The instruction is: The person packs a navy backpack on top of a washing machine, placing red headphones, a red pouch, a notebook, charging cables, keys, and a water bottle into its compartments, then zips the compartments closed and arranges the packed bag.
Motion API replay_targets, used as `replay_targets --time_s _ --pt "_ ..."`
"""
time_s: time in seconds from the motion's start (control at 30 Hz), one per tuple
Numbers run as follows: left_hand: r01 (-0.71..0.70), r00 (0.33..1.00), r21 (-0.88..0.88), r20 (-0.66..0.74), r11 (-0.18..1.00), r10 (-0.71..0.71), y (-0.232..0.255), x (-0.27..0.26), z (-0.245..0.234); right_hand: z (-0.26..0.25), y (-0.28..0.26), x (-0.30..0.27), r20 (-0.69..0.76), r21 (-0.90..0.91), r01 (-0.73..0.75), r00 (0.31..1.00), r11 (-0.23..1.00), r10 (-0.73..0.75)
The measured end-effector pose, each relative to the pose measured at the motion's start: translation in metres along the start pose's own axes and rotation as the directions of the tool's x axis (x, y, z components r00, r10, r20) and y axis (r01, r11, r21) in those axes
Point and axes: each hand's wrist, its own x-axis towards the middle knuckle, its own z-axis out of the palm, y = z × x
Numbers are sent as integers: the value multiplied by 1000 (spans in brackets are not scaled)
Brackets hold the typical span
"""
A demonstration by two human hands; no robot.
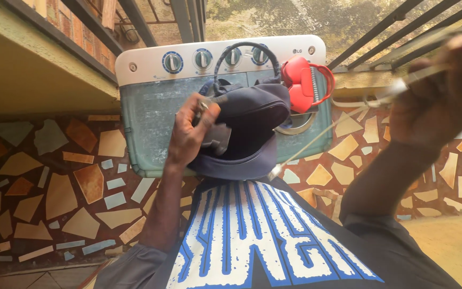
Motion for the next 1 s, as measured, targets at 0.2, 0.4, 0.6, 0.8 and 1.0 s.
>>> replay_targets --time_s 0.2,0.4,0.6,0.8,1.0 --pt "49 961 217 254 975 -105 11 -6 1 -22 58 56 195 -338 65 981 939 3" --pt "-68 937 205 348 976 -8 25 -3 3 -62 175 100 254 -692 204 967 693 -31" --pt "-41 894 288 437 957 -93 33 3 10 -97 277 104 184 -591 18 976 806 113" --pt "71 875 409 412 910 -253 35 5 15 -131 339 108 149 -599 -270 887 754 436" --pt "140 805 517 437 845 -401 52 12 24 -168 376 123 148 -928 -87 808 363 571"
